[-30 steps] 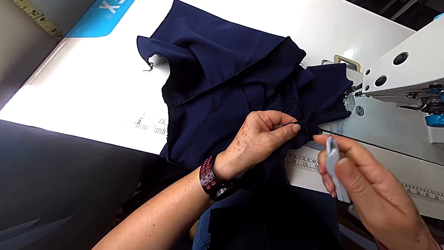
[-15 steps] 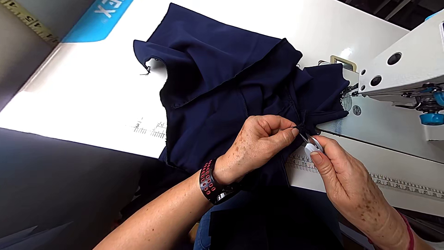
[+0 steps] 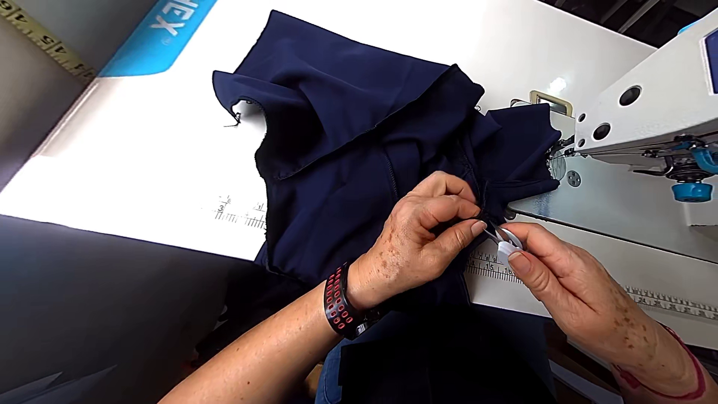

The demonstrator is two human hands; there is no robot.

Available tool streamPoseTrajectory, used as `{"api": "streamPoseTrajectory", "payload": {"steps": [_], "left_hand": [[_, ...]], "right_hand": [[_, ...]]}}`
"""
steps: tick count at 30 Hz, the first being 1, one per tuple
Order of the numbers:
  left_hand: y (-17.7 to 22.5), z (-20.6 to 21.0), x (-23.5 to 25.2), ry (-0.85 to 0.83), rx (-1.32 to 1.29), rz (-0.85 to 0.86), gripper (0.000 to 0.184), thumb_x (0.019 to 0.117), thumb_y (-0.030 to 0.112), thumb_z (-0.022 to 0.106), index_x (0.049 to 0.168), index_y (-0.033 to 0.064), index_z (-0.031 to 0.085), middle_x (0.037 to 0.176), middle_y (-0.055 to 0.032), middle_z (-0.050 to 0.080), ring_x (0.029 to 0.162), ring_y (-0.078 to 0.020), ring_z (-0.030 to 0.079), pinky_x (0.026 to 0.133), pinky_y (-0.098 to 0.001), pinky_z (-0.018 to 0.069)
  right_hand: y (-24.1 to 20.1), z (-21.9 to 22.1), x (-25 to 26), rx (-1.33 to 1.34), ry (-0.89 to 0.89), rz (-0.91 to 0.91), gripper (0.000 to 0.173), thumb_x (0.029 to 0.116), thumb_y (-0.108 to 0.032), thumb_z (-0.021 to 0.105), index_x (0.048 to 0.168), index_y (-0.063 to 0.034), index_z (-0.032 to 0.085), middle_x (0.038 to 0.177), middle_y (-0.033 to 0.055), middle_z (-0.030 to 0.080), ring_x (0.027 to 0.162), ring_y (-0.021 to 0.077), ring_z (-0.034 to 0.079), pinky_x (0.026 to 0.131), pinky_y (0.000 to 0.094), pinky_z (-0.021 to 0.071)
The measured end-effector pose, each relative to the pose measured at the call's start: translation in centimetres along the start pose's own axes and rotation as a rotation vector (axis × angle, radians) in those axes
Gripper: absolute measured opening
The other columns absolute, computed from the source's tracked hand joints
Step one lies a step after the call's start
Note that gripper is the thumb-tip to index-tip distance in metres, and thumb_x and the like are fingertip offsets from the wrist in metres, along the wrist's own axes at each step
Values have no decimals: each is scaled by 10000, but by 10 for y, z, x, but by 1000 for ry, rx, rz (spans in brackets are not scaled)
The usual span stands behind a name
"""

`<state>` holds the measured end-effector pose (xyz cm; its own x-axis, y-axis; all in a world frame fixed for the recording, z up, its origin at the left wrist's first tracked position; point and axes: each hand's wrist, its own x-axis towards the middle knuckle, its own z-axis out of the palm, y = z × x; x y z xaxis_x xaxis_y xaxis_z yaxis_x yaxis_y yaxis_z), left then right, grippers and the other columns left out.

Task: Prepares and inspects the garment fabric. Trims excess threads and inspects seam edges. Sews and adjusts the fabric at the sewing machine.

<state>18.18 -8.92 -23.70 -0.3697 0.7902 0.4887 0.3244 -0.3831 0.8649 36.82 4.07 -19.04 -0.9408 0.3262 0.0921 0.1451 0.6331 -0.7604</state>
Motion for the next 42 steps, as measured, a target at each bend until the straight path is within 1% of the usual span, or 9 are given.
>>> {"api": "streamPoseTrajectory", "payload": {"steps": [2, 4, 7, 9, 12, 18, 28, 33, 42], "left_hand": [[1, -6, 5, -64, -14, 165, 169, 939, 95, 640, 809, -5, 681, 1292, -125, 640, 1112, -86, 592, 952, -223, 487], [1, -11, 8, -117, -108, 223, 165, 958, 71, 641, 829, -21, 689, 1231, -132, 703, 1160, -132, 648, 999, -274, 532], [-2, -10, 4, -99, -194, 124, 132, 966, 49, 634, 866, -13, 693, 1046, -84, 723, 1056, -113, 673, 917, -250, 566], [-2, -10, 2, -64, -186, 47, 119, 967, 51, 634, 888, 2, 708, 1050, -68, 725, 1043, -106, 677, 908, -245, 568], [-1, -10, 0, -41, -190, -5, 114, 967, 46, 637, 911, 8, 728, 1060, -63, 730, 1046, -112, 682, 916, -250, 571], [-2, -10, 1, -62, -163, 13, 110, 962, 33, 640, 927, 0, 739, 1084, -73, 734, 1074, -120, 681, 940, -253, 566], [-2, -10, 0, -55, -172, -22, 108, 962, 45, 648, 909, 5, 733, 1059, -65, 729, 1043, -113, 682, 907, -246, 572], [-2, -9, 2, -71, -141, 9, 102, 953, 29, 647, 911, -7, 733, 1065, -76, 732, 1056, -119, 682, 928, -249, 566], [-3, -8, 2, -76, -118, 19, 101, 947, 25, 649, 891, -9, 726, 1060, -78, 730, 1051, -108, 681, 924, -240, 566]], "right_hand": [[1, -8, 2, 283, -123, 41, 315, 1093, -399, 444, 1085, -157, 645, 700, -97, 498, 583, -71, 461, 525, 79, 377], [1, -14, 3, 420, -212, 48, 317, 1096, -392, 439, 1056, -153, 645, 703, -94, 490, 591, -75, 456, 532, 77, 370], [-3, -12, 4, 207, -132, -9, 331, 1097, -395, 431, 1096, -149, 653, 708, -103, 497, 601, -89, 456, 539, 66, 371], [-5, -6, 2, -6, -31, -77, 361, 1098, -398, 414, 1138, -127, 649, 787, -94, 563, 677, -94, 506, 593, 67, 411], [-9, 1, -1, -117, 50, -141, 403, 1107, -384, 398, 1177, -71, 643, 886, -32, 631, 766, -65, 563, 660, 79, 452], [-7, 9, 1, -187, 102, -145, 378, 1104, -371, 400, 1114, -81, 641, 846, -33, 603, 732, -48, 553, 619, 91, 441], [-12, 3, -3, -153, 107, -134, 404, 1107, -389, 395, 1181, -70, 632, 875, -29, 613, 753, -59, 551, 648, 80, 443], [-9, 10, -2, -221, 127, -128, 391, 1099, -377, 405, 1123, -75, 652, 833, -33, 606, 724, -40, 554, 616, 97, 442], [-5, 10, 0, -216, 129, -117, 375, 1099, -364, 413, 1124, -72, 646, 835, -38, 598, 716, -49, 542, 604, 90, 432]]}}
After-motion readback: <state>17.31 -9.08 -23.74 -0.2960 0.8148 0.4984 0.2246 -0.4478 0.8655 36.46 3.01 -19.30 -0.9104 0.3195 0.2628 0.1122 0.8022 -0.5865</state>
